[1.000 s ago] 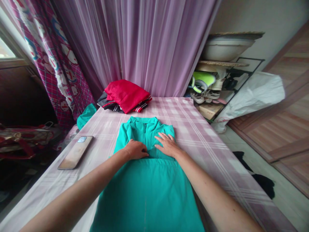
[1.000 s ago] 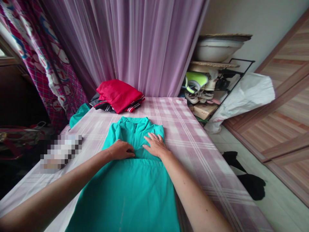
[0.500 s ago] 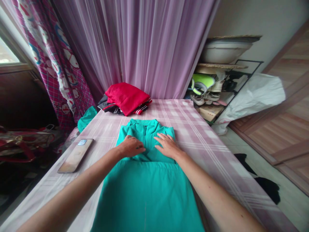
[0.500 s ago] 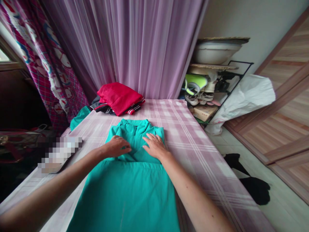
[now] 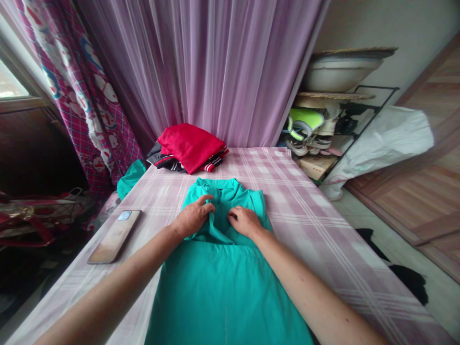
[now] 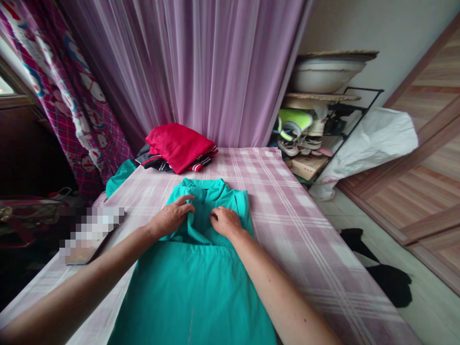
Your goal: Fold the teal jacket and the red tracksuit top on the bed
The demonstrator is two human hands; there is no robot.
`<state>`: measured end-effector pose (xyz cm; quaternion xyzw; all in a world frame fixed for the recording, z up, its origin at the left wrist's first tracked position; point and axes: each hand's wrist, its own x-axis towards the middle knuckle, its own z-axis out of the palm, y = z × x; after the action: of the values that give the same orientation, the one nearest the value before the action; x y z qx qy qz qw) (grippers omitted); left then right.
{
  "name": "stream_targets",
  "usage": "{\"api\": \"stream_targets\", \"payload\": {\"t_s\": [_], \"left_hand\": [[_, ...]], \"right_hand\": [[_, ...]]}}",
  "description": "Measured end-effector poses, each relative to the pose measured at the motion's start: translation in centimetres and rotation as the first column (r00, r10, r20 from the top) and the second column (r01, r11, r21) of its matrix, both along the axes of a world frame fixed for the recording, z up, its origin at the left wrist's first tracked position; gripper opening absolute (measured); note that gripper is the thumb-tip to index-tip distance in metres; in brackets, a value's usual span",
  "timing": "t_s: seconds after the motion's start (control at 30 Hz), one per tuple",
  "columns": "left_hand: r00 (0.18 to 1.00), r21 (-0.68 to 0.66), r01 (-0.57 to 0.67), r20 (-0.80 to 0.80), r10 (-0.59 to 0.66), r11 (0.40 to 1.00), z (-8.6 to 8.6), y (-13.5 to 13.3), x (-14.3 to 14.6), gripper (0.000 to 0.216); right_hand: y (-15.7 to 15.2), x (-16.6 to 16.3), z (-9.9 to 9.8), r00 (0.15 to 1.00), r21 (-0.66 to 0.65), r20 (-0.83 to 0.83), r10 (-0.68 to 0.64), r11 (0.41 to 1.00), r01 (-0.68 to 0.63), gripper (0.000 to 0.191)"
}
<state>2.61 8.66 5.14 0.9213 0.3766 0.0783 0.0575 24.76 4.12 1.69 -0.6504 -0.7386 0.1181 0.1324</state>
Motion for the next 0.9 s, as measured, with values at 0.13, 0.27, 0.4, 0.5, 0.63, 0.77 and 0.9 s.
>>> {"api": "stream_targets", "payload": {"t_s": [0.13, 0.27, 0.4, 0.5, 0.63, 0.77, 0.9], "left_hand": [[0.998, -0.103, 0.013, 0.057, -0.007, 0.995, -2.9, 0.8, 0.0, 0.028], [0.982, -0.101, 0.021, 0.190, -0.002, 0.995, -4.4, 1.8, -1.0, 0.043], [0.969, -0.088, 0.004, 0.246, 0.018, 0.996, -4.6, 2.2, -1.5, 0.048], [0.994, -0.101, -0.041, 0.101, 0.051, 0.994, -5.5, 1.9, -1.1, 0.061], [0.993, -0.075, -0.116, -0.040, 0.114, 0.990, -6.7, 1.6, -0.3, 0.075], [0.992, -0.195, -0.052, 0.099, 0.073, 0.979, -5.3, 1.8, -1.2, 0.073], [0.929, -0.416, -0.018, 0.329, 0.168, 0.909, -2.4, 0.9, -4.6, 0.063]], "right_hand": [[0.2, 0.2, -0.1, 0.996, 0.021, -0.092, 0.007, 1.000, -0.005, 0.025], [-0.4, 0.1, 0.4, 0.982, 0.032, -0.186, 0.000, 0.999, 0.006, 0.025], [-1.4, -0.5, 1.0, 0.966, -0.044, -0.257, 0.027, 0.998, -0.039, 0.027], [-1.8, -1.1, 1.0, 0.983, -0.112, -0.169, 0.067, 0.990, -0.087, 0.026], [-1.7, -1.3, 0.8, 0.995, -0.143, -0.070, 0.068, 0.987, -0.078, 0.022], [-1.6, 0.8, 0.7, 0.969, -0.121, -0.221, 0.109, 0.983, -0.138, 0.030], [-2.3, 4.9, 0.2, 0.921, -0.095, -0.382, 0.076, 0.988, -0.121, 0.038]]}}
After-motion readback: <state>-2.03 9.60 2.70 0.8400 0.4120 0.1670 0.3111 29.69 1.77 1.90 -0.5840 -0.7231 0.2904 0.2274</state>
